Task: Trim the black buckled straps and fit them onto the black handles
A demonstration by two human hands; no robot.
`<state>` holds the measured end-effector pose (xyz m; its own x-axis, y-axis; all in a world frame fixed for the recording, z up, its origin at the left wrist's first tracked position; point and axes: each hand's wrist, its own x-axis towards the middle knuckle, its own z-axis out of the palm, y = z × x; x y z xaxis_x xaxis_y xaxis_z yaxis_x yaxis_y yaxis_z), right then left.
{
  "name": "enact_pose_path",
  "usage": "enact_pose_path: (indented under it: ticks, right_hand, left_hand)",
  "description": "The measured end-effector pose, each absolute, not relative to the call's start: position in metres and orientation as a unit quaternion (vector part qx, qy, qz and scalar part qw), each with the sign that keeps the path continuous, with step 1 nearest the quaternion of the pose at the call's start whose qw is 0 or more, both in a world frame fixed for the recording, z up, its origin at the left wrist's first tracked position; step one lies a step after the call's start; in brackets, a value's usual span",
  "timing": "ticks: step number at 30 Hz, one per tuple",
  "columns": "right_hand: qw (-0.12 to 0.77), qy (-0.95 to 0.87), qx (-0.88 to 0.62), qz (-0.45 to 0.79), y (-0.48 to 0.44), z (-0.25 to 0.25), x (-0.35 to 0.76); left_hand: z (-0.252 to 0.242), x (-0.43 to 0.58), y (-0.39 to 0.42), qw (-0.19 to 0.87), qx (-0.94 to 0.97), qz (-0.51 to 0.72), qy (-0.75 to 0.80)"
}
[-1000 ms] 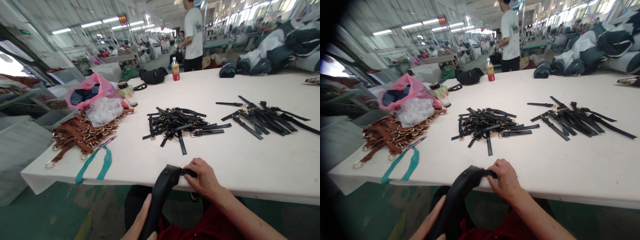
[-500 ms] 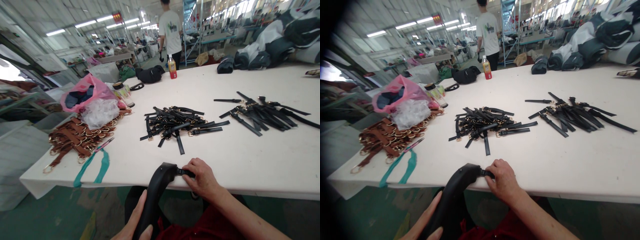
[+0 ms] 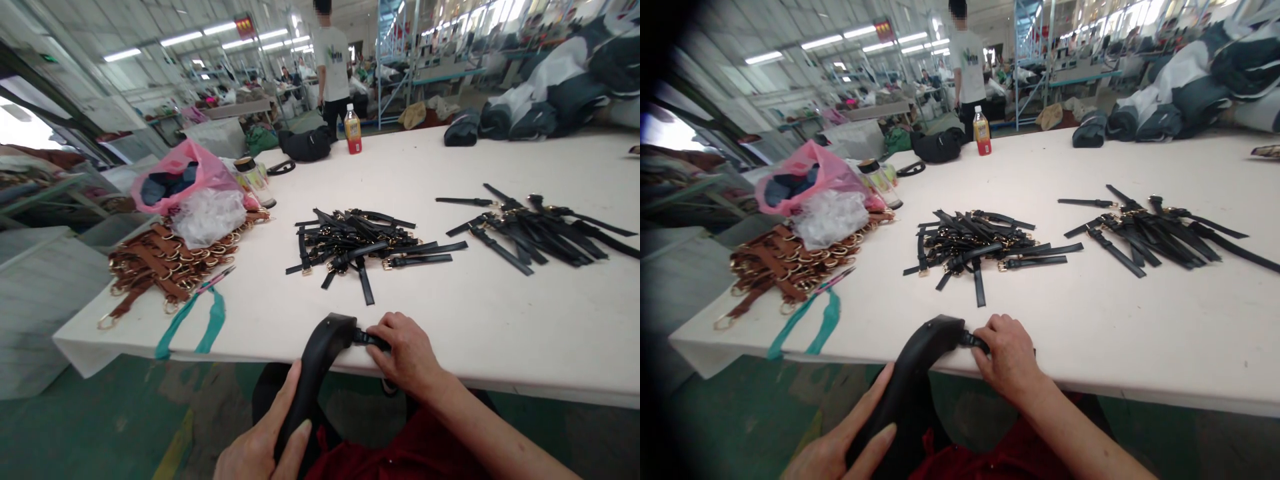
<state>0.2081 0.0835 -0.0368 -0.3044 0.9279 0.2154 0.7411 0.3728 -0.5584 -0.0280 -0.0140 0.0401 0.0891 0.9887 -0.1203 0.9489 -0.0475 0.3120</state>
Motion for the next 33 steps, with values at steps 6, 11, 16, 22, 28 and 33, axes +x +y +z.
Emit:
enact_pose_path:
  ticks: [6,11,16,22,28,33]
  right_hand:
    - [0.257,-0.798,-0.528,0.136,0.082,-0.038,0.199]
    - [0.288,-0.805,-0.504,0.125,0.081,-0.040,0.197]
    - [0.323,-0.767,-0.514,0.205,0.084,-0.040,0.194]
    - [0.316,-0.748,-0.531,0.241,0.086,-0.038,0.196]
    - [0.304,-0.713,-0.576,0.261,0.093,-0.038,0.190]
    - [0.348,-0.684,-0.551,0.328,0.094,-0.039,0.200]
  left_hand:
    - [0.043,-0.024,-0.015,0.167,0.710,0.051,0.682]
    - [0.041,-0.024,-0.017,0.187,0.703,0.052,0.684]
    - [0.042,-0.023,-0.017,0.194,0.697,0.054,0.688]
    - [0.043,-0.022,-0.017,0.194,0.694,0.067,0.691]
    - [0.041,-0.022,-0.016,0.203,0.691,0.071,0.691]
    - [0.039,-0.029,-0.017,0.198,0.691,0.069,0.692]
